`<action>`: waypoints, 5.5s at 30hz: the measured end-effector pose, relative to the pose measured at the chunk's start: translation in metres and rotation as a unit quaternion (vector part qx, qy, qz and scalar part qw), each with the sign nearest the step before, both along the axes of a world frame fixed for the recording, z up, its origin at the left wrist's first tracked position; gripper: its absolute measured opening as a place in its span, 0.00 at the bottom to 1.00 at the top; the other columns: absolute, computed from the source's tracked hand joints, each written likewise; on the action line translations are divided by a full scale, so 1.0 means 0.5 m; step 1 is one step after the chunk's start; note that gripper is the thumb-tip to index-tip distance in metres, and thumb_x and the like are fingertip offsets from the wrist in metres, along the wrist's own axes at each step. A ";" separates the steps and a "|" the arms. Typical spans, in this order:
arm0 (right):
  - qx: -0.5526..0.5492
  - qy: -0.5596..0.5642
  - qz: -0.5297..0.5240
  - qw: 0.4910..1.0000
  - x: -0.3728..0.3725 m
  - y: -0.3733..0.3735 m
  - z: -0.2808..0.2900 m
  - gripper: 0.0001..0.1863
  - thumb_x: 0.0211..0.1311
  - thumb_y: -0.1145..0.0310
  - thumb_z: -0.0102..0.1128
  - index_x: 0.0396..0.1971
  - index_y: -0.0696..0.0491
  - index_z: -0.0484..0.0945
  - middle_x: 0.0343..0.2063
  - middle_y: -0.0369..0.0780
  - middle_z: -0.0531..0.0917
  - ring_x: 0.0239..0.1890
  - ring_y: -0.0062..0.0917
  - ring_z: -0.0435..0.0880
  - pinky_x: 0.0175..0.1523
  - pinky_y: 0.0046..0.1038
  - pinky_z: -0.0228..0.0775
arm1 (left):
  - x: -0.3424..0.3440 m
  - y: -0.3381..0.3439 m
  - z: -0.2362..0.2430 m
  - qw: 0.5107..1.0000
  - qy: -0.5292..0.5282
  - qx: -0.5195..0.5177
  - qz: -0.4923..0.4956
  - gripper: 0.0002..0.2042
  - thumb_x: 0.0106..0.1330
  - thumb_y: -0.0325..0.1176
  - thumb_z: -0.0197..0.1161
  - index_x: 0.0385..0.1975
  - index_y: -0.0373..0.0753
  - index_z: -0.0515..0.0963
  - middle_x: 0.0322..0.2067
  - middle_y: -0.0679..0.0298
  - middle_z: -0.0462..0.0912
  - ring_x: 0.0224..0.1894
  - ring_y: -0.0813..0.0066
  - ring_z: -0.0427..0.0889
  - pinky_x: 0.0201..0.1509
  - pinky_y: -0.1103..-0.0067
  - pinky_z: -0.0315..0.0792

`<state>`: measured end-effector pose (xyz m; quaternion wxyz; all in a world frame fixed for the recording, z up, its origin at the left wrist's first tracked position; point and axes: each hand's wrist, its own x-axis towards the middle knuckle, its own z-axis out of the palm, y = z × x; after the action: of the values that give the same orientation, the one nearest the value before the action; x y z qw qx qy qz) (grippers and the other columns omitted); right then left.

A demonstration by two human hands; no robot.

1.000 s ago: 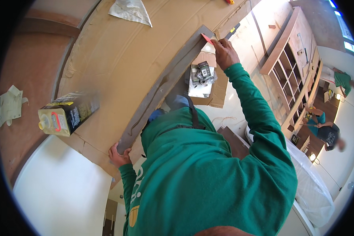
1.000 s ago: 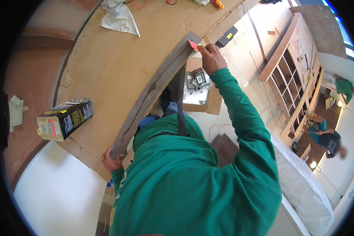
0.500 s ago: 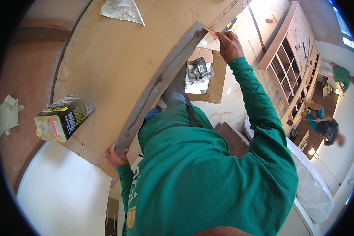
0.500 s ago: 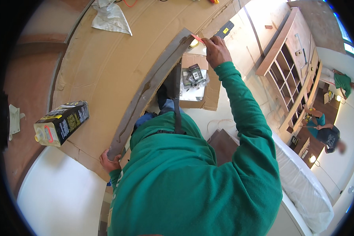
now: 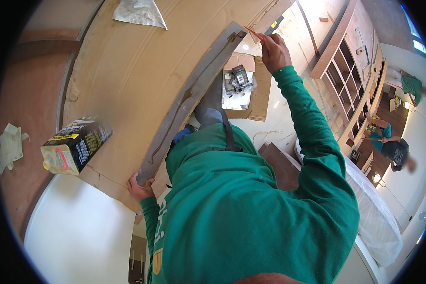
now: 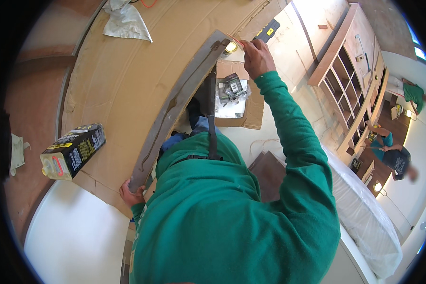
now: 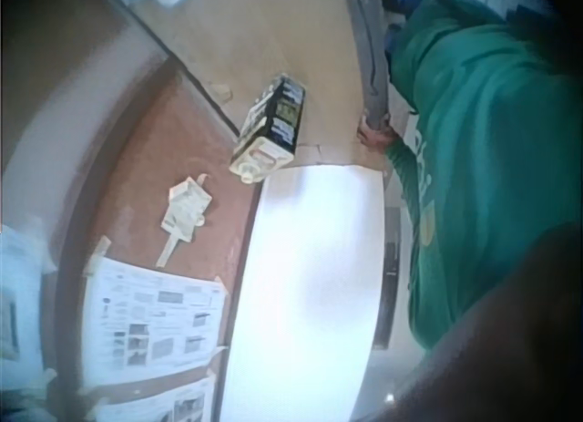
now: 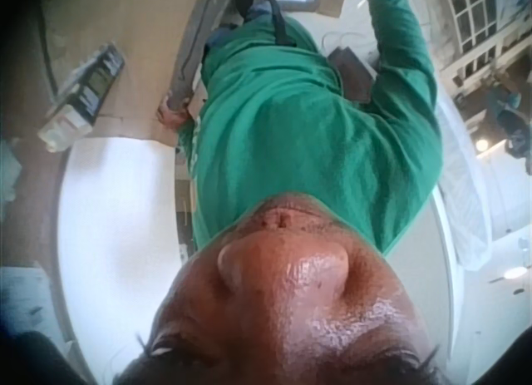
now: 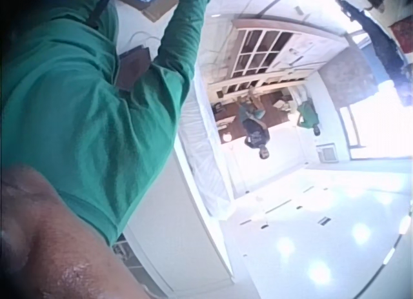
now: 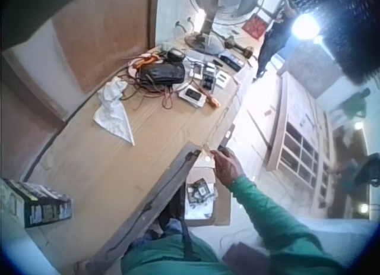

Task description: The person applies a liquid finish to a long wooden plank using a red card-like applicator. They repeatedly pour finish from a metal can onto the plank and spread it along the surface, flipping the plank to treat both sides.

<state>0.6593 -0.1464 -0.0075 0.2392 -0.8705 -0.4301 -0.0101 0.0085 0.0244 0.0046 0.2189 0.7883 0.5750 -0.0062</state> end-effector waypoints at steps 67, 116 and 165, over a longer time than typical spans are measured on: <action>-0.085 -0.092 0.170 0.977 0.165 0.076 -0.016 0.20 0.64 0.81 0.62 0.52 0.45 0.88 0.47 0.41 0.86 0.55 0.42 0.84 0.62 0.38 0.80 | 0.016 -0.001 0.006 0.999 0.034 -0.014 0.014 0.34 0.39 0.27 0.82 0.53 0.41 0.78 0.51 0.52 0.80 0.58 0.44 0.76 0.63 0.56 0.70; -0.100 -0.016 0.119 0.988 0.049 0.086 0.008 0.11 0.65 0.77 0.57 0.45 0.57 0.82 0.41 0.50 0.82 0.49 0.48 0.82 0.57 0.43 0.77 | 0.014 -0.011 0.001 0.999 0.029 0.001 0.024 0.34 0.40 0.27 0.81 0.54 0.41 0.78 0.52 0.53 0.80 0.59 0.45 0.75 0.65 0.55 0.68; -0.072 0.017 0.079 0.994 -0.009 0.105 0.022 0.06 0.67 0.73 0.57 0.32 0.60 0.73 0.31 0.54 0.79 0.37 0.55 0.81 0.44 0.51 0.75 | 0.022 -0.016 0.006 0.999 0.028 0.014 0.029 0.34 0.41 0.26 0.82 0.54 0.42 0.79 0.52 0.55 0.80 0.57 0.47 0.76 0.64 0.59 0.68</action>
<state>0.6550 -0.0940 0.0037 0.1832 -0.8487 -0.4930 0.0547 0.0196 0.0163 0.0076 0.1918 0.7736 0.6037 -0.0144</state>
